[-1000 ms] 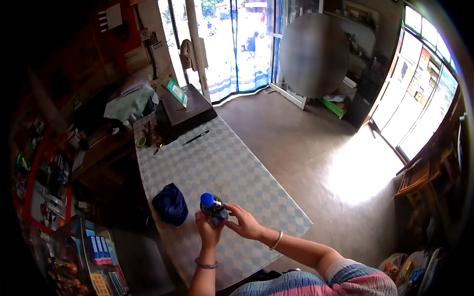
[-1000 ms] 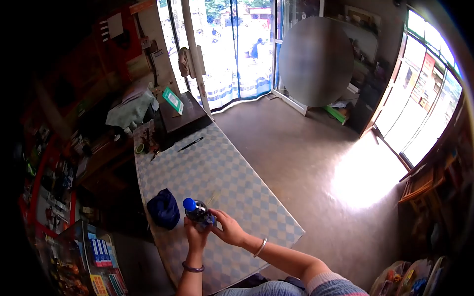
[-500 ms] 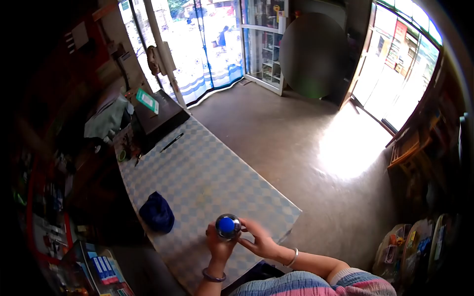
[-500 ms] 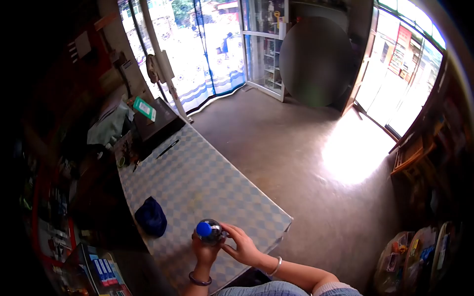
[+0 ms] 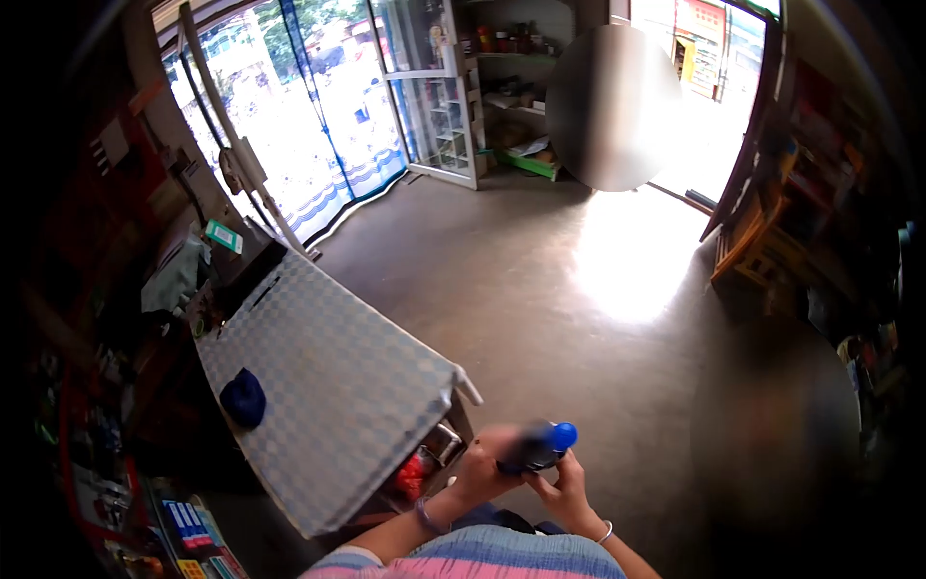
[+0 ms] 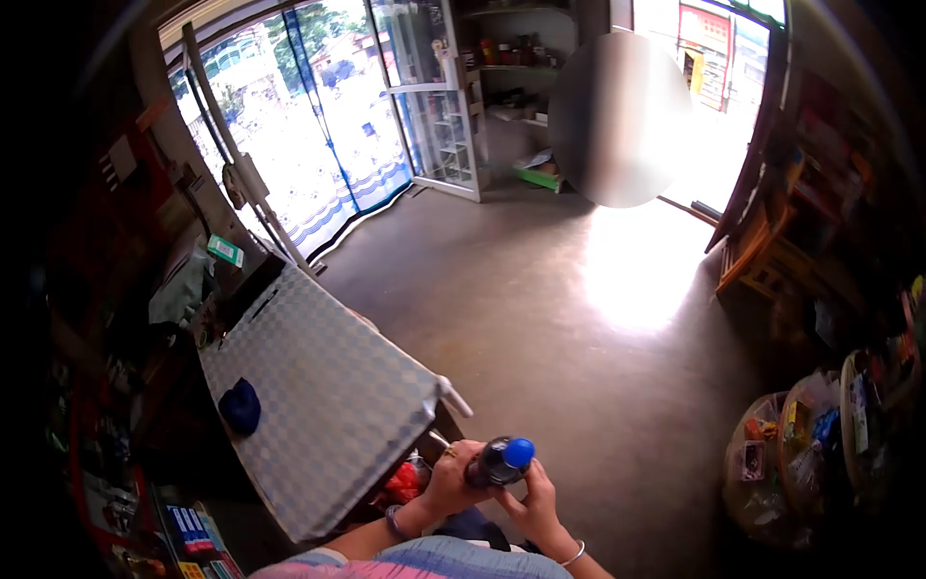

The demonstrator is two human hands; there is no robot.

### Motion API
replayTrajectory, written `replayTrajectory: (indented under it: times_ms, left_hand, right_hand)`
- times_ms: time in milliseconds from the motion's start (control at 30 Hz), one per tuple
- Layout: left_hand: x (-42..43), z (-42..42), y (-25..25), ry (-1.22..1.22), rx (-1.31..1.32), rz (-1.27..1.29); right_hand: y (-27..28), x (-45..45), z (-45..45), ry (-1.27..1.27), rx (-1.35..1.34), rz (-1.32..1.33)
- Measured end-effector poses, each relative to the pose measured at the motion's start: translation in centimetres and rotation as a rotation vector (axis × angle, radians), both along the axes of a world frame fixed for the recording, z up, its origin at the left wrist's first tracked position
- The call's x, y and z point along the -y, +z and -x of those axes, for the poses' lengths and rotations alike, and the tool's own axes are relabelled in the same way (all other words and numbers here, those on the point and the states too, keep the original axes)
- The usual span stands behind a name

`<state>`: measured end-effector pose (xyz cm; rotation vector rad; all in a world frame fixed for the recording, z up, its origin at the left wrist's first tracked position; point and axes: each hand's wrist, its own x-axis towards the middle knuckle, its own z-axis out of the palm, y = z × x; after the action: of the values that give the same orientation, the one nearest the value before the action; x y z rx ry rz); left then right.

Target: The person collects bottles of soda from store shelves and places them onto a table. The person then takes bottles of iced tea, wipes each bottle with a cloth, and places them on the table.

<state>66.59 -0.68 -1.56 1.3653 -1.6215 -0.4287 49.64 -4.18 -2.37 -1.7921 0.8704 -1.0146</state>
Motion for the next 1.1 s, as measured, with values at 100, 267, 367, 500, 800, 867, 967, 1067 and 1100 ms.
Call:
replayTrajectory:
  times_ms: [100,267,367,500,800,867,967,1067,1100]
  left_hand:
    - [0.6,8.7,0.0,-0.156,0.048,-0.099]
    - [2.4,21.4,0.5,-0.473,-0.031,-0.183]
    - [3.4,27.5,1.0,-0.636,-0.084,-0.286]
    - [5.7,34.8,-0.4,-0.834,0.009,-0.36]
    - [10.6,52.4,-2.0,-1.199,0.077,-0.275]
    - [12.8,56.8,-2.0,-1.266,0.115,-0.283]
    - [15.2,62.9,-1.6,-1.382,0.147,-0.243]
    - [16.9,69.3,-1.9,-1.527,0.177,-0.215]
    - [17.2,71.4,-2.0,-1.579,0.197,-0.212]
  right_hand:
    - [-1.1,-2.0,8.2,-0.145,0.141,-0.146]
    - [-0.3,-4.0,20.3,-0.419,0.171,-0.121]
    - [1.2,-5.1,25.8,-0.571,0.088,-0.08]
    - [0.8,-6.2,32.1,-0.807,-0.015,-0.025]
    - [0.0,-6.1,45.2,-1.169,-0.057,-0.223]
    - [0.2,-4.4,49.0,-1.214,-0.046,-0.235]
    - [0.5,-3.2,53.3,-1.327,-0.02,-0.237]
    - [0.4,-2.7,57.3,-1.478,-0.04,-0.209]
    - [-0.2,-2.6,58.7,-1.526,-0.025,-0.178]
